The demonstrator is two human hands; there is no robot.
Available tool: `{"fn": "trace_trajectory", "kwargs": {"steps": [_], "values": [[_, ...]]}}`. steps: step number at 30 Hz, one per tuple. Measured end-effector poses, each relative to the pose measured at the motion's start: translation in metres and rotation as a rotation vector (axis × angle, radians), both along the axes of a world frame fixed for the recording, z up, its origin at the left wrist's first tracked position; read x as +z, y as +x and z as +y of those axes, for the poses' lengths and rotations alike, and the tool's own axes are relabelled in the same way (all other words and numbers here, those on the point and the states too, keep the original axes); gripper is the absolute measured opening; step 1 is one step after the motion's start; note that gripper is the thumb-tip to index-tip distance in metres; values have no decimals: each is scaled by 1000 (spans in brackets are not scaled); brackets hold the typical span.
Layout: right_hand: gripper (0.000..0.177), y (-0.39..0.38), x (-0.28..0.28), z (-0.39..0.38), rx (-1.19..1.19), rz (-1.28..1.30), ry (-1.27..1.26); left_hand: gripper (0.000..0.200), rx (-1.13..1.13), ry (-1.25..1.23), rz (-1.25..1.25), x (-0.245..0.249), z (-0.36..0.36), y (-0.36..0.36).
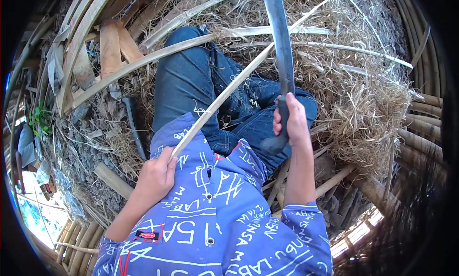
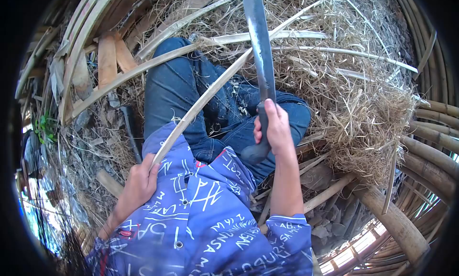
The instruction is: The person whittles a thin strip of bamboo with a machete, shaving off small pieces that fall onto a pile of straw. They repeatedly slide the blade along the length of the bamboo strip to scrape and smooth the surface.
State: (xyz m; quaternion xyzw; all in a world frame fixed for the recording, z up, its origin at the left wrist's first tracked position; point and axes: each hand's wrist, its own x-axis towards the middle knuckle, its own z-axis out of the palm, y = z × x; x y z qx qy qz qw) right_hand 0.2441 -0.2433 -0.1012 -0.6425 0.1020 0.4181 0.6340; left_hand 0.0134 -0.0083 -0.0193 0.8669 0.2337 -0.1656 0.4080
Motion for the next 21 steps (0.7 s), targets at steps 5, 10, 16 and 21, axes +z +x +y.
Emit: {"fn": "trace_trajectory", "kwargs": {"steps": [5, 10, 16, 21], "values": [[35, -7, 14, -8, 107, 49, -76, 8, -3, 3, 3, -5, 3, -2], [37, -20, 9, -3, 94, 41, -17, 9, 4, -17, 16, -3, 2, 3], [34, -13, 3, -11, 1, 36, 9, 9, 27, -61, 44, -3, 1, 2], [32, -31, 14, -4, 245, 67, 38, 7, 50, -79, 55, -3, 6, 4]]}}
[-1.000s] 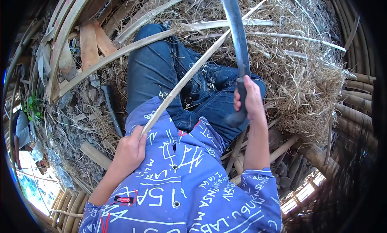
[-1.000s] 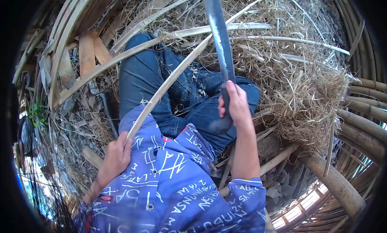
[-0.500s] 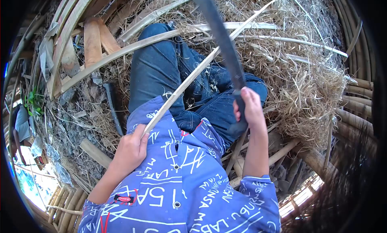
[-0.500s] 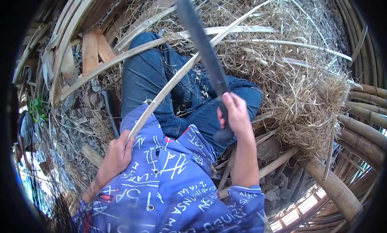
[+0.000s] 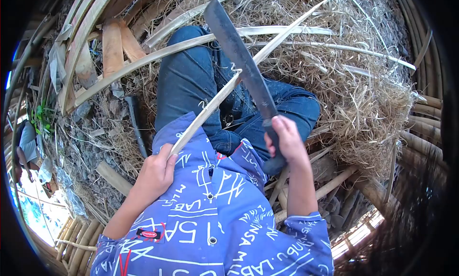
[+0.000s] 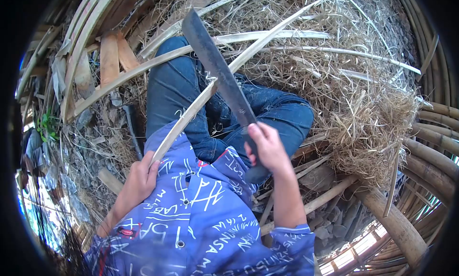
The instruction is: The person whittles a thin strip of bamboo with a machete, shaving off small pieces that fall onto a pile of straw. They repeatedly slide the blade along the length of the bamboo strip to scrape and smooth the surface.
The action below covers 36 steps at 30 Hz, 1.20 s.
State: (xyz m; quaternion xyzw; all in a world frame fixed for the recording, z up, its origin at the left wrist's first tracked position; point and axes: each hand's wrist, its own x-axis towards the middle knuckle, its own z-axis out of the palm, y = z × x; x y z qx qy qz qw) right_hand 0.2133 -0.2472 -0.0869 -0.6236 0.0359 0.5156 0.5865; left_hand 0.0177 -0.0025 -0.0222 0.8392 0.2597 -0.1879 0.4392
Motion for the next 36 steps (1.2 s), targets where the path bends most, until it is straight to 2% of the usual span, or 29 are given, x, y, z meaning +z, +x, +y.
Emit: {"fn": "trace_trajectory", "kwargs": {"steps": [2, 3, 4, 6, 7, 10, 11, 14, 15, 17, 20, 22, 23, 24, 26, 30, 32, 34, 36], "values": [[31, 15, -1, -8, -117, -23, -23, 7, -23, 16, -30, 3, -3, 1], [30, 13, -5, -4, -243, 51, 43, 7, -17, 14, -22, 2, -6, 0], [30, 5, -4, -1, -238, 58, 43, 7, -15, 5, -20, 2, -7, -1], [36, -11, 2, 5, 48, -61, -46, 8, -14, 12, -35, 1, -4, 1], [38, -19, 1, 7, 55, 18, 48, 8, -10, 17, -13, 2, -2, 0], [37, -3, -1, -6, -21, 18, -20, 8, -33, 32, -17, 1, -3, 0], [36, -2, -5, -5, -135, 65, 9, 8, -44, 59, -49, 0, -5, 0], [33, -26, -3, 9, -33, 89, 1, 9, 26, -25, 13, 4, -6, 3], [32, -31, 1, 8, 86, 89, 5, 9, 15, -1, 29, 2, -3, 0], [30, -27, 3, 0, 91, 118, 65, 9, -1, 3, 19, 4, -2, 2], [36, -14, -3, 1, -181, 117, 55, 9, 4, -10, 6, -2, -6, -3], [36, -24, -3, 5, -132, 125, 30, 9, 7, -12, -7, -2, -4, -5], [33, -29, 4, 6, -13, 75, 9, 9, -2, -7, -10, -2, -3, -5], [29, -31, 11, 6, 65, 138, -4, 9, -15, -6, -12, -2, -2, -3], [27, -21, 11, -1, 131, 81, -29, 9, -16, -9, -6, 1, -3, -1], [33, -7, -5, 3, -281, 92, 27, 9, 3, -15, -20, 0, -6, -3], [33, -19, 2, 5, -84, 0, -18, 9, 9, -6, -8, 0, -3, -3], [31, -27, 10, 2, 78, 44, 31, 9, 3, -13, 5, -1, -3, -1], [33, -7, 12, -5, 28, -4, -94, 7, -2, 2, -48, -1, -5, -2]]}}
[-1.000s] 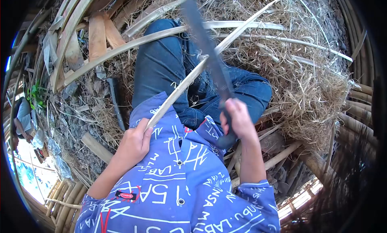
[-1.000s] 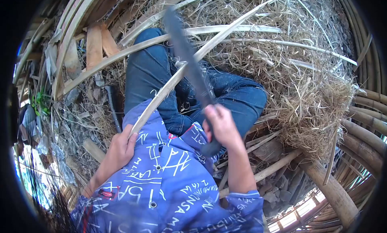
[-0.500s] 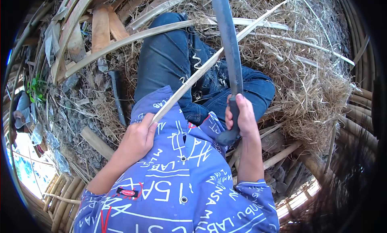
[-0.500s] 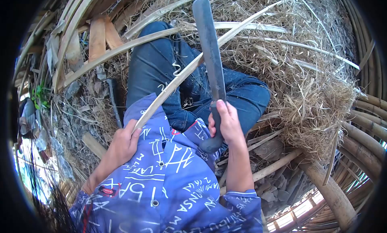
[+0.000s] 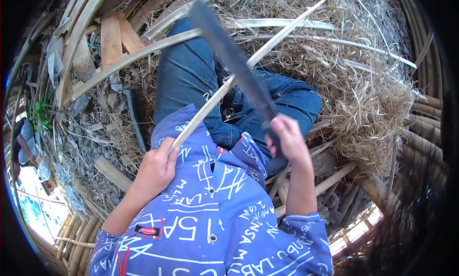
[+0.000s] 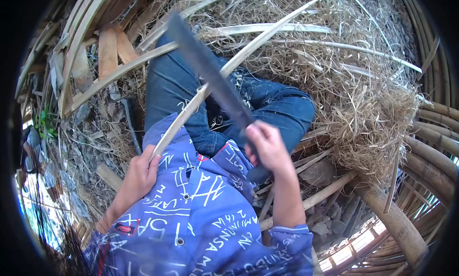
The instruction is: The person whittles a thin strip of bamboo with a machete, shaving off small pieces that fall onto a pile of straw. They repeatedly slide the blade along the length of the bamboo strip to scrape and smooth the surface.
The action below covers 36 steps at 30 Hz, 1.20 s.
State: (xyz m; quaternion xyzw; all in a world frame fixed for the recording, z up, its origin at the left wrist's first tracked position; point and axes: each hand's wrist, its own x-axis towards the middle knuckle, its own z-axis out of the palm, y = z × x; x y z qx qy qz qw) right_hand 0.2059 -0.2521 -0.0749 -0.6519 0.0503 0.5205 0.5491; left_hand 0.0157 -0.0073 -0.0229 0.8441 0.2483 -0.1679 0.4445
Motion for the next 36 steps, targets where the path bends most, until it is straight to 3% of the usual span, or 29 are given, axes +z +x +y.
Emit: {"fn": "trace_trajectory", "kwargs": {"steps": [4, 6, 8, 10, 12, 18, 22, 25, 26, 32, 34, 36], "values": [[38, 1, -14, 9, -270, -5, 68, 8, -4, 29, 31, 3, -2, 3], [35, -16, -1, 12, 33, -5, 3, 8, 6, 30, 23, 0, 1, 2], [32, -15, 0, 9, 141, 41, 60, 8, -1, 14, 33, 0, 1, 1], [33, 2, -5, 3, 28, 24, 59, 9, 17, 16, 26, 3, 0, 2], [37, 5, -14, 9, -246, 69, 110, 8, 22, 16, 62, 3, -2, 1], [32, -8, 2, 11, 123, 90, 66, 7, 2, 5, 36, 4, 2, 5], [35, -1, -8, 15, -240, 63, 120, 8, 38, 1, 60, 4, -2, -1], [33, -21, 7, 20, 74, 100, 44, 10, 38, -2, 68, 4, 2, 1], [32, -25, 10, 21, 130, 154, 196, 10, 43, -12, 85, 4, 3, 2], [32, -22, 5, 29, -69, 175, 144, 7, 41, -8, 29, 3, -1, 2], [32, -26, 9, 30, 165, 269, 194, 7, 31, 12, -11, 3, 1, 2], [31, -16, 15, 27, 144, 305, 143, 8, 70, -29, 77, 7, 1, 1]]}}
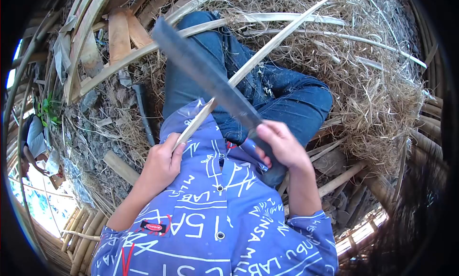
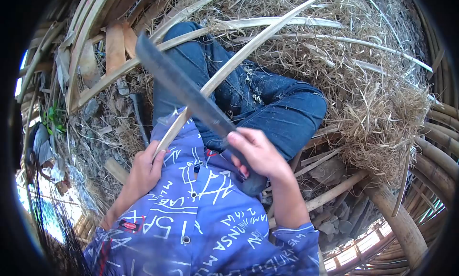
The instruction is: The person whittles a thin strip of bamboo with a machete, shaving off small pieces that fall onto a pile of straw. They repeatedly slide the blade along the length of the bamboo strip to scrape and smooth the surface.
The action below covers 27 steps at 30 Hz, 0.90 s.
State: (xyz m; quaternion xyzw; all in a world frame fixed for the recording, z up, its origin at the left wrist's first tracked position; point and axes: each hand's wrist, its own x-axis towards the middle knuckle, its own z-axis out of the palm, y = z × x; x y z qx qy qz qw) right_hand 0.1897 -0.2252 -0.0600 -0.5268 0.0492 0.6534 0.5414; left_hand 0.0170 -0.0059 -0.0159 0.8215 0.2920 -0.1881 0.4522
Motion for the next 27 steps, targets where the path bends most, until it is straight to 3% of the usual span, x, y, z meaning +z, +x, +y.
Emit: {"fn": "trace_trajectory", "kwargs": {"steps": [4, 8, 12, 15, 19, 22, 24, 26, 27], "values": [[31, -4, -11, 2, -240, -29, -3, 8, -6, 43, -38, -10, -5, -9], [30, -11, -1, -1, 121, 33, 76, 9, 29, -10, -25, -8, -4, -4], [31, -12, -10, -2, -160, -21, 35, 10, 45, 3, -29, -9, -6, -7], [31, -17, 0, -1, -18, -96, -1, 11, 22, 11, -26, -8, -2, -10], [30, 13, -5, -20, -194, -181, -53, 14, 53, -8, -50, -10, -4, -5], [30, -3, -7, -4, -194, -225, -64, 16, 64, -3, 5, -10, -5, -7], [31, -16, -7, -5, -22, -122, 69, 16, 43, 41, -3, -10, -4, -5], [30, 0, -6, -13, -9, -129, -61, 13, 28, 40, -27, -6, -3, -2], [32, 8, -9, -19, -114, -185, -62, 10, 28, 47, -52, -5, -4, -3]]}}
